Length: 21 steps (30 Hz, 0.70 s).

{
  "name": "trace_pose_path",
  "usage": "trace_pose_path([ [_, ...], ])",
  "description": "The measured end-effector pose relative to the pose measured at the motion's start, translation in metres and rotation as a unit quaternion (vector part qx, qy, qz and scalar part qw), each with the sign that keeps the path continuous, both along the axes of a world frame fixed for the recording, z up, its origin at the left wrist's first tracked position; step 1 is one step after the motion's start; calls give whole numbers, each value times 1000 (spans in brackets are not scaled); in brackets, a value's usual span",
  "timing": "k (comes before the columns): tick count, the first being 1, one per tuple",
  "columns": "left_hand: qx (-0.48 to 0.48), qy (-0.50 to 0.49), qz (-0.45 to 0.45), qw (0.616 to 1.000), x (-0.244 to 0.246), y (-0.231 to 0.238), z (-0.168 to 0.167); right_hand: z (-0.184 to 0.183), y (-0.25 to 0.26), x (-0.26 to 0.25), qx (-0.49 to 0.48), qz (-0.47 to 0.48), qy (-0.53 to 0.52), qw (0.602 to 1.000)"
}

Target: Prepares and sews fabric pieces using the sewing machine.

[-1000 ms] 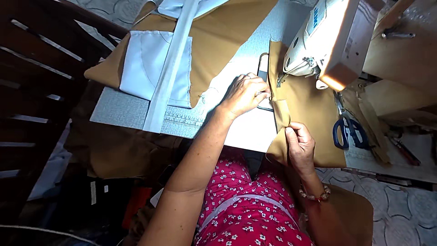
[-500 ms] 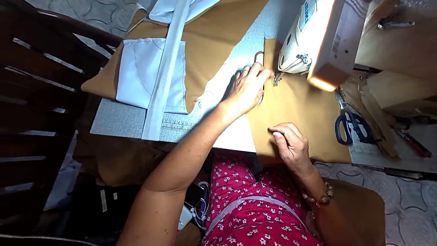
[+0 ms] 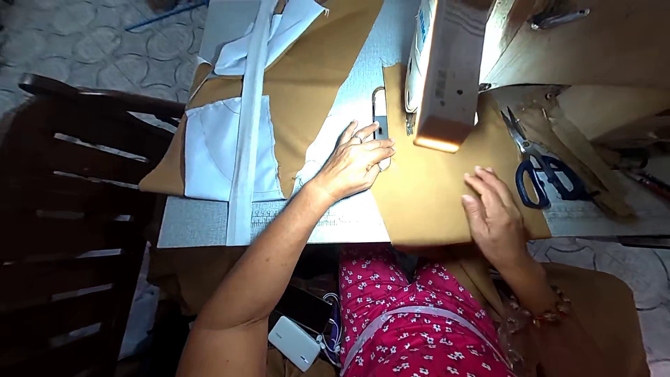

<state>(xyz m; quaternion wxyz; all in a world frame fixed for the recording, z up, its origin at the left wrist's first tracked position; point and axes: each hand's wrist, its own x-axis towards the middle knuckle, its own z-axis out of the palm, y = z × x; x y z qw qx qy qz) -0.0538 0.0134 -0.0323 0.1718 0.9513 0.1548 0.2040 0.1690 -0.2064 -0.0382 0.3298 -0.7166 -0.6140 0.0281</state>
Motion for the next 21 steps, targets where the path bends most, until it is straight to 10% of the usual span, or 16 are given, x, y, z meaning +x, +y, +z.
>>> trace_pose_path([
  [9,0,-3,18,1000,2,-5,1,8,-5,11,-50,-74,-23,996],
  [15,18,-7,-16,1000,-1,6,0,2,19,-50,32,126,-8,992],
  [21,14,-8,-29,999,-3,12,-1,-5,15,-51,22,132,-45,990],
])
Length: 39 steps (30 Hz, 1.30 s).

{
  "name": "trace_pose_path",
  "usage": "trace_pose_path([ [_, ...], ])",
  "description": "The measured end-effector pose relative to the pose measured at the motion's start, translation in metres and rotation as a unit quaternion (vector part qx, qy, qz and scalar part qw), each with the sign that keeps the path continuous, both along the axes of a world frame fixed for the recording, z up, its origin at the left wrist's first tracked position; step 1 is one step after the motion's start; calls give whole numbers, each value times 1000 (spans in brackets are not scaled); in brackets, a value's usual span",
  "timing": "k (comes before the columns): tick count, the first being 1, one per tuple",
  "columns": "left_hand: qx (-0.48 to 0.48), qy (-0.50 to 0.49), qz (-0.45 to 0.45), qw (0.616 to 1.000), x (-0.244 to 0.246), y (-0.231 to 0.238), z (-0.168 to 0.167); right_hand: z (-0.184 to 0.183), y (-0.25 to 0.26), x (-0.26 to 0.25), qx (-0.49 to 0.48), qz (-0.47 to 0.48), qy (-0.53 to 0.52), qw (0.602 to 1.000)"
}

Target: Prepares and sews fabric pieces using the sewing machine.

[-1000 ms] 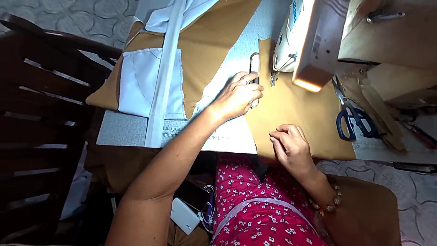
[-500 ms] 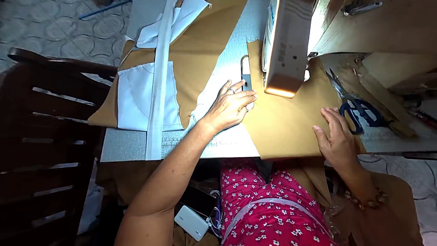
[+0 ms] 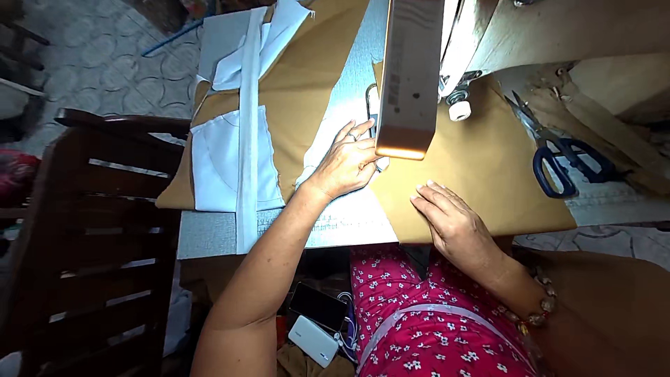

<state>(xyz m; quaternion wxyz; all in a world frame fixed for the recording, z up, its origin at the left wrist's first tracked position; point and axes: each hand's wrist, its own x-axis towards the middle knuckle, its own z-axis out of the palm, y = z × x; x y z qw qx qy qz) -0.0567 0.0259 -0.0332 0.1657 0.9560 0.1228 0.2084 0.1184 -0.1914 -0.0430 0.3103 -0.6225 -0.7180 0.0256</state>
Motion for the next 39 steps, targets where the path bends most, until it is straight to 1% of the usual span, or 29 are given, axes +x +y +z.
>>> trace_pose_path([
  [11,-8,4,4,1000,7,10,2,5,13,6,-2,-3,-5,1000],
  [16,-4,-11,6,1000,12,15,0,9,18,18,-24,4,0,1000],
  [22,31,41,81,995,24,-2,3,22,33,58,-59,-10,3,998],
  [25,36,53,117,991,33,-13,3,31,49,78,-87,-23,-36,995],
  [27,28,60,147,987,40,-20,3,31,71,90,-103,-36,-63,992],
  [30,12,61,193,979,49,-29,2,35,97,94,-125,-56,-116,984],
  [34,-14,57,231,971,57,-36,1,40,116,89,-130,-72,-107,983],
  [36,-27,64,250,966,61,-37,0,37,112,84,-114,-73,-92,986],
  [37,-29,62,258,964,63,-37,-1,35,104,80,-87,-67,-85,990],
  [38,-27,62,264,962,65,-38,-1,36,89,72,-70,-62,-73,993],
  [39,-31,66,266,961,66,-38,0,43,67,62,-73,-60,-54,994],
])
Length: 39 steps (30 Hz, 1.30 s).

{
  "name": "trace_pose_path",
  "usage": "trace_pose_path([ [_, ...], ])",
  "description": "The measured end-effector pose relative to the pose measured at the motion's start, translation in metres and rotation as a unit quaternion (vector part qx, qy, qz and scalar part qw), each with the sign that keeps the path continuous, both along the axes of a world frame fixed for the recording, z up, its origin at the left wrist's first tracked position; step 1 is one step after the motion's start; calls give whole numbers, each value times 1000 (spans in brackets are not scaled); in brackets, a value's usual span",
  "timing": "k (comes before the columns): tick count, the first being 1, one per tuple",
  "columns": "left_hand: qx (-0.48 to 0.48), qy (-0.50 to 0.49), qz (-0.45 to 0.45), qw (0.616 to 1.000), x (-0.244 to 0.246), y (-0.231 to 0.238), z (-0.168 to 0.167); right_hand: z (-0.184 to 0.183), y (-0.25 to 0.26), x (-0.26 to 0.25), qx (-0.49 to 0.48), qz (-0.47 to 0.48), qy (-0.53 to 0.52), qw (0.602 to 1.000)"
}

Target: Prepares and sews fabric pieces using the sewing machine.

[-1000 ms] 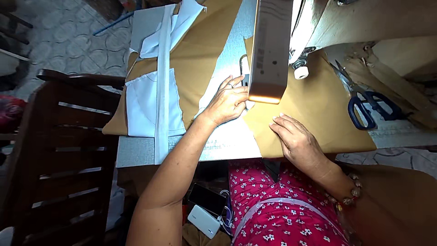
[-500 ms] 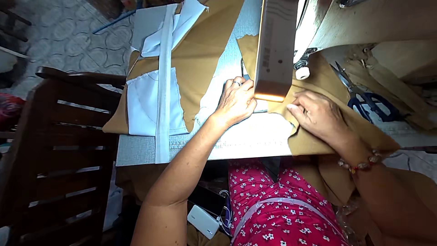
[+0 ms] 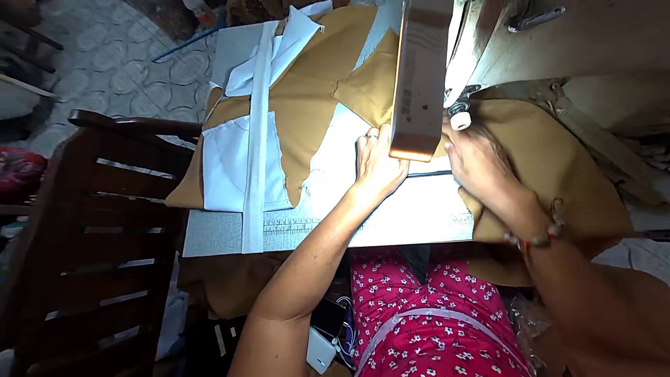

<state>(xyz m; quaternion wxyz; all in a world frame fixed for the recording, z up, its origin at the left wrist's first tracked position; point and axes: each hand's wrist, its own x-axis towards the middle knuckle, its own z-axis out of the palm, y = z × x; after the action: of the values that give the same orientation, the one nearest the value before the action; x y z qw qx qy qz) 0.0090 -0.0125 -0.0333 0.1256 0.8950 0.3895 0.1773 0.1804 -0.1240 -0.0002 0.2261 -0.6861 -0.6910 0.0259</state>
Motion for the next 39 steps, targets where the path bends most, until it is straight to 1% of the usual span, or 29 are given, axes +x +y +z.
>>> trace_pose_path([
  [1,-8,6,-1,1000,1,0,2,2,-18,-8,2,-8,23,1000],
  [3,-32,17,-17,999,0,1,12,0,-50,-18,11,-63,67,996],
  [5,-65,15,-41,997,-4,11,30,-3,-84,-20,2,-127,74,989],
  [6,-62,-16,-44,997,-6,19,36,-5,-100,-18,-12,-150,67,986],
  [8,-13,-123,-29,992,-9,44,31,-5,-119,-13,-77,-175,50,980],
  [9,-6,-150,-16,989,-8,59,26,-4,-120,-11,-113,-174,49,977],
  [10,-7,-150,-3,989,-8,73,19,-2,-116,-9,-143,-168,59,974],
  [11,-23,-120,8,992,-8,82,13,2,-106,-8,-174,-163,79,968],
  [12,-48,-69,18,996,-9,85,8,7,-91,-5,-207,-156,102,960],
  [14,-54,36,43,997,-12,71,6,14,-50,6,-231,-123,119,958],
  [15,-54,92,66,992,-11,53,15,20,-25,13,-234,-111,110,960],
  [16,-60,156,98,981,-8,29,31,27,3,20,-220,-114,75,966],
  [17,-76,218,133,964,-3,1,46,30,28,28,-173,-122,19,977],
  [18,-117,276,164,940,2,-25,63,29,50,38,-111,-124,-39,985],
  [19,-162,320,173,917,5,-48,78,30,67,47,-79,-121,-69,987],
  [20,-198,348,157,903,5,-63,91,35,77,52,-90,-118,-81,986],
  [22,-233,341,111,904,-3,-72,110,51,84,51,-165,-100,-69,979],
  [23,-227,323,94,914,-9,-68,114,54,81,48,-193,-85,-64,975],
  [24,-196,290,81,933,-15,-60,112,52,75,45,-187,-64,-54,979],
  [25,-140,237,65,959,-21,-50,103,47,68,43,-145,-38,-49,988],
  [26,-84,160,41,983,-26,-35,88,37,62,42,-86,-10,-41,995],
  [27,-25,64,10,998,-30,-17,66,28,54,39,-30,12,-30,999],
  [28,9,-24,-17,1000,-32,0,44,23,42,31,-13,22,-12,1000],
  [29,1,-70,-26,997,-32,10,31,18,25,24,-7,43,6,999],
  [30,-42,-67,-17,997,-33,12,26,16,6,17,-13,70,25,997],
  [32,-133,-6,17,991,-31,3,25,3,-15,10,-21,97,51,994],
  [33,-144,23,30,989,-32,-3,24,-4,-20,9,-17,104,60,993],
  [36,-121,71,44,989,-44,-16,22,-20,-28,10,-9,102,59,993],
  [39,-109,86,49,989,-60,-21,26,-33,-35,8,13,94,68,993],
])
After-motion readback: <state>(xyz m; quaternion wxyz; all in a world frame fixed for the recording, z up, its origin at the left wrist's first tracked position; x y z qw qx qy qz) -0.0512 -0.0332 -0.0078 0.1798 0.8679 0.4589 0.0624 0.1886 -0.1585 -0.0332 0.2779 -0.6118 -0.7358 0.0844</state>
